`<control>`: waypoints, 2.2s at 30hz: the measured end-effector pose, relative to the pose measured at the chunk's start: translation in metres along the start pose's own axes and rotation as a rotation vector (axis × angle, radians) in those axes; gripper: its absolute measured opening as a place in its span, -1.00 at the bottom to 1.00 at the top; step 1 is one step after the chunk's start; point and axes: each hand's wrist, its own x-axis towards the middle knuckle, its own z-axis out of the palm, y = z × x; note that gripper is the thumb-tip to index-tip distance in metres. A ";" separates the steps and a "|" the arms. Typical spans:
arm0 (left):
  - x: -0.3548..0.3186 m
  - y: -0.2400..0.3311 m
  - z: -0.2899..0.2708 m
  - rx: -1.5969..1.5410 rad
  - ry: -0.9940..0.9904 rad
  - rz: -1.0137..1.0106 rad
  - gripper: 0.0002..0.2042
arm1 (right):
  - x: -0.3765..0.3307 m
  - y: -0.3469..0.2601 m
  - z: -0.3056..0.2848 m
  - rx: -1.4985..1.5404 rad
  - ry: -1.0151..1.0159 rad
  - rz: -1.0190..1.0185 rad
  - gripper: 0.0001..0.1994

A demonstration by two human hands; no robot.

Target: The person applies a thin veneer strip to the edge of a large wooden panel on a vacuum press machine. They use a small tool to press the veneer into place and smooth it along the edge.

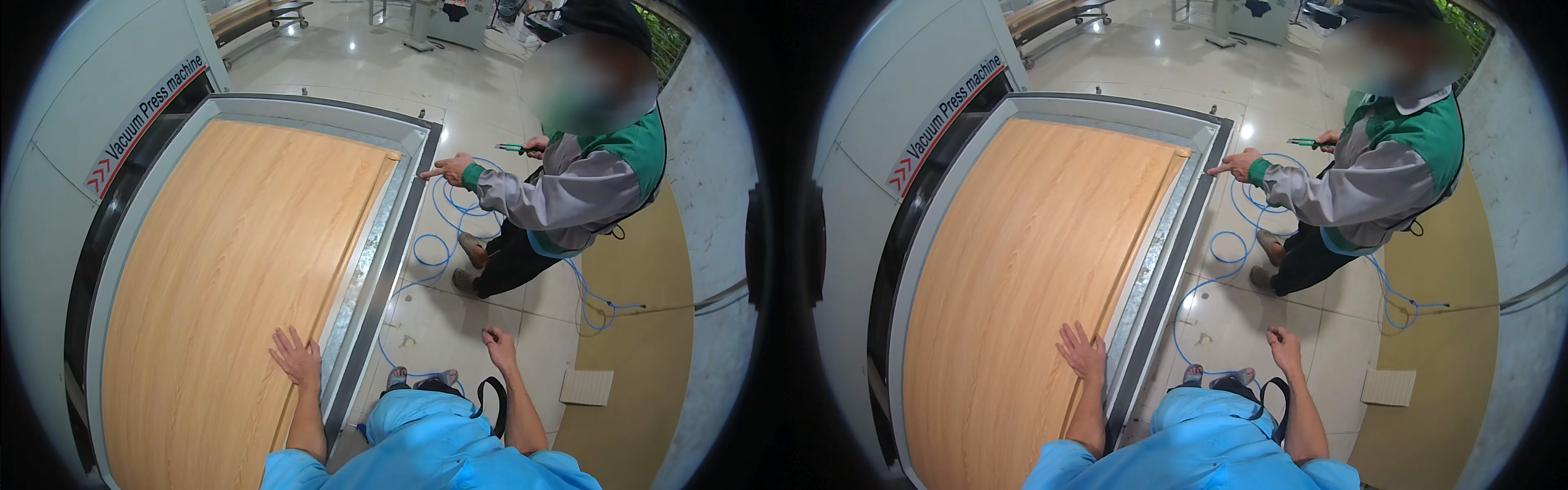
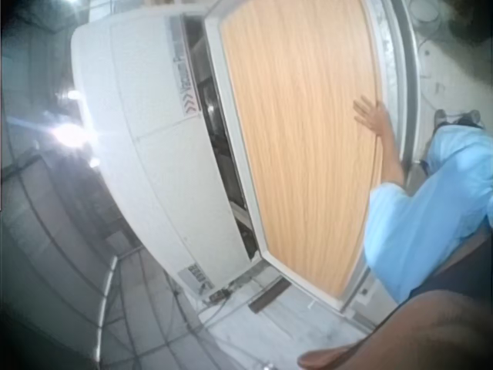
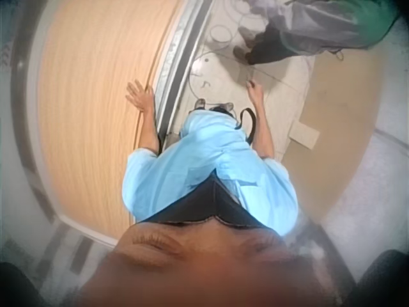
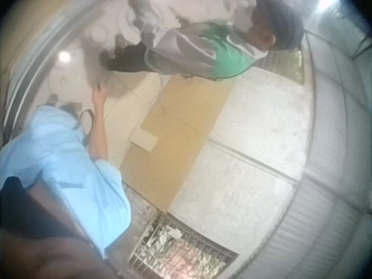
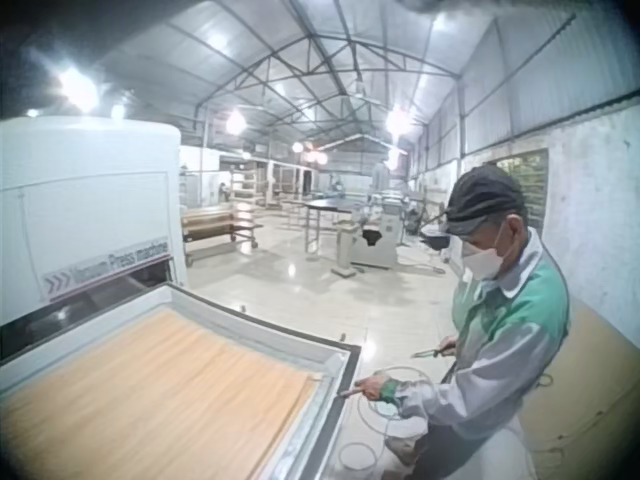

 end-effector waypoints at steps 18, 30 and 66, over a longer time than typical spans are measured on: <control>-0.036 -0.012 -0.024 0.222 0.247 0.239 -0.37 | -0.166 0.228 -0.002 0.049 0.083 0.553 -0.63; -0.133 0.151 -0.056 -0.490 -0.165 0.176 -0.56 | -0.317 0.368 -0.019 0.745 0.451 1.027 -0.80; -1.012 0.876 -0.167 0.132 -1.580 1.770 -0.74 | -0.664 0.566 -0.146 1.268 2.309 1.393 -0.59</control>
